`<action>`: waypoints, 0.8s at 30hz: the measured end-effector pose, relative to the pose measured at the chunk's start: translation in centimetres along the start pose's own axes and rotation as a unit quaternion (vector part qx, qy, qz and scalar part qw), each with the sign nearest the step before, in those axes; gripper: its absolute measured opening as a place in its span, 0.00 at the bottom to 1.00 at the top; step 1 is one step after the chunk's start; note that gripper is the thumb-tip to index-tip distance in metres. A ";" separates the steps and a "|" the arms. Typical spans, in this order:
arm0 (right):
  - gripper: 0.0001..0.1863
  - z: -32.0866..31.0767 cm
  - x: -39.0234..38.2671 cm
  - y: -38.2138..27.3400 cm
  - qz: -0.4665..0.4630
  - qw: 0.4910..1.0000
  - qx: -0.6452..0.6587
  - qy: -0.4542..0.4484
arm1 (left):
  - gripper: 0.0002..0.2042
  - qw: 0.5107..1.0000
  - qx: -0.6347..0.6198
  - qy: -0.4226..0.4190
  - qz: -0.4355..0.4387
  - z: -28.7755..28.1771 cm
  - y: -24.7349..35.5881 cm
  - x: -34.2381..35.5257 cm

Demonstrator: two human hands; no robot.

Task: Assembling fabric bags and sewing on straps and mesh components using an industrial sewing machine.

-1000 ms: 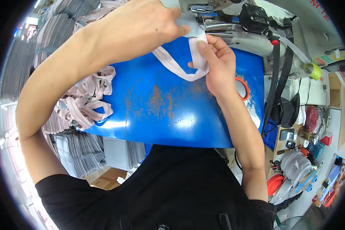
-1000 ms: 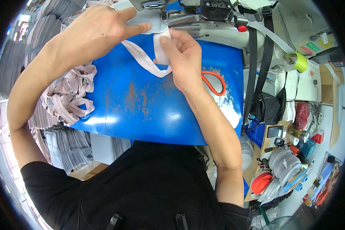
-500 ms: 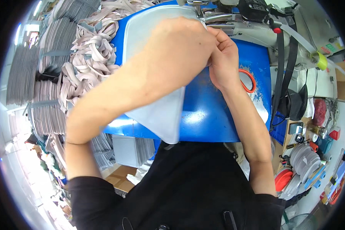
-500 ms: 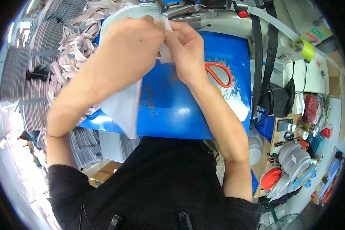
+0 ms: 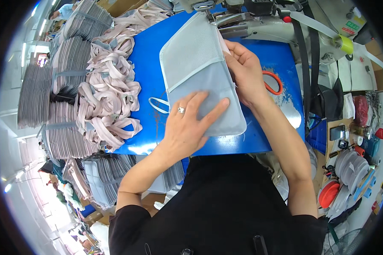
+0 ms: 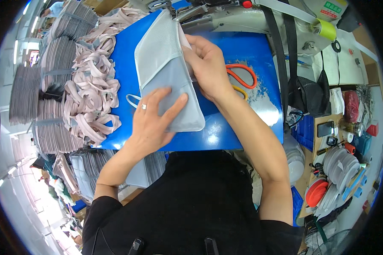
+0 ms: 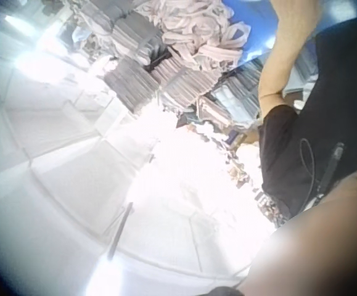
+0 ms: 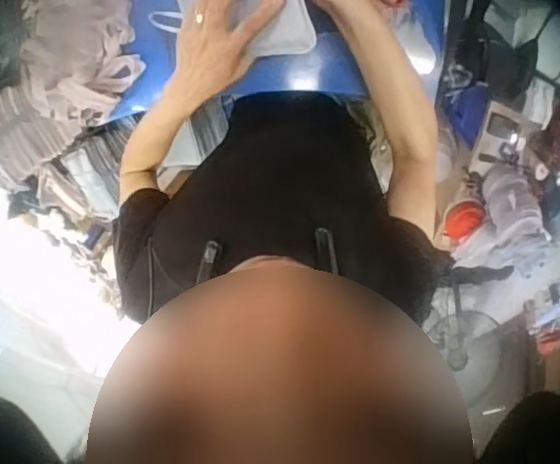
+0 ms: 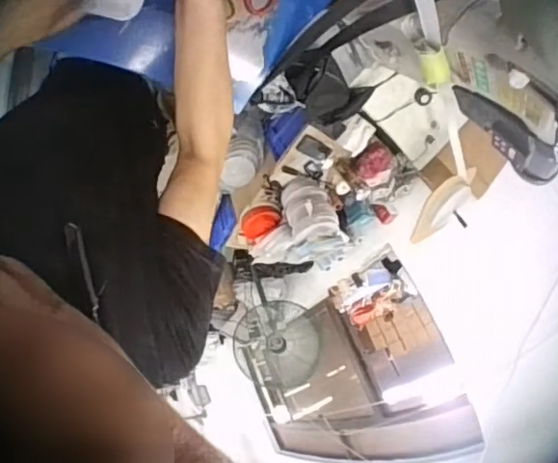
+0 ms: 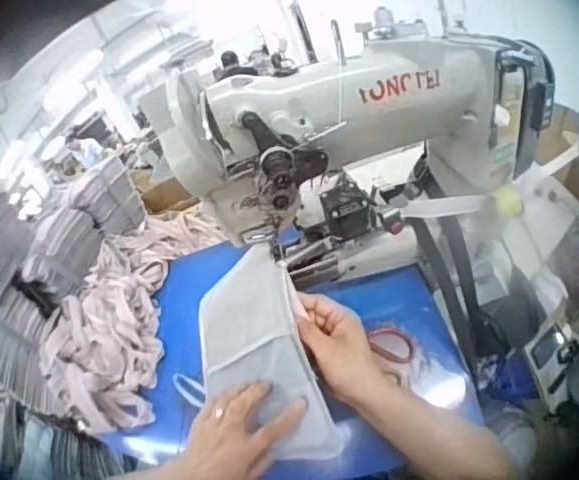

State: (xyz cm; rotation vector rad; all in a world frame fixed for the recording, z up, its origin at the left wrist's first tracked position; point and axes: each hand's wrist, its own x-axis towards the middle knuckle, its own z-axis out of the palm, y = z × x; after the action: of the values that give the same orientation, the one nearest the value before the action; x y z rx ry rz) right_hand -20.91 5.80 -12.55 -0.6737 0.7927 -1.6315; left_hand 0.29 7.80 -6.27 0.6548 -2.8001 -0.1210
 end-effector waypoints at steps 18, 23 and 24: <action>0.17 0.2 -0.5 0.6 -0.047 0.998 0.031 0.007 | 0.34 0.964 0.197 -0.132 0.116 -7.8 -5.8 6.9; 0.20 0.0 0.9 0.5 -0.034 0.999 -0.005 0.011 | 0.38 0.957 0.235 -0.113 0.130 -7.8 -8.2 8.9; 0.21 0.0 1.2 0.5 -0.037 0.999 -0.006 0.002 | 0.38 0.959 0.225 -0.115 0.128 -7.7 -8.8 9.4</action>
State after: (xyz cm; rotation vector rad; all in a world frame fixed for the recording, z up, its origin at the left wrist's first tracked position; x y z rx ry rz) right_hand -20.87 4.54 -12.94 -0.7168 0.7893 -1.6957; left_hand -2.00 -4.41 2.14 0.3756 -3.1347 0.5393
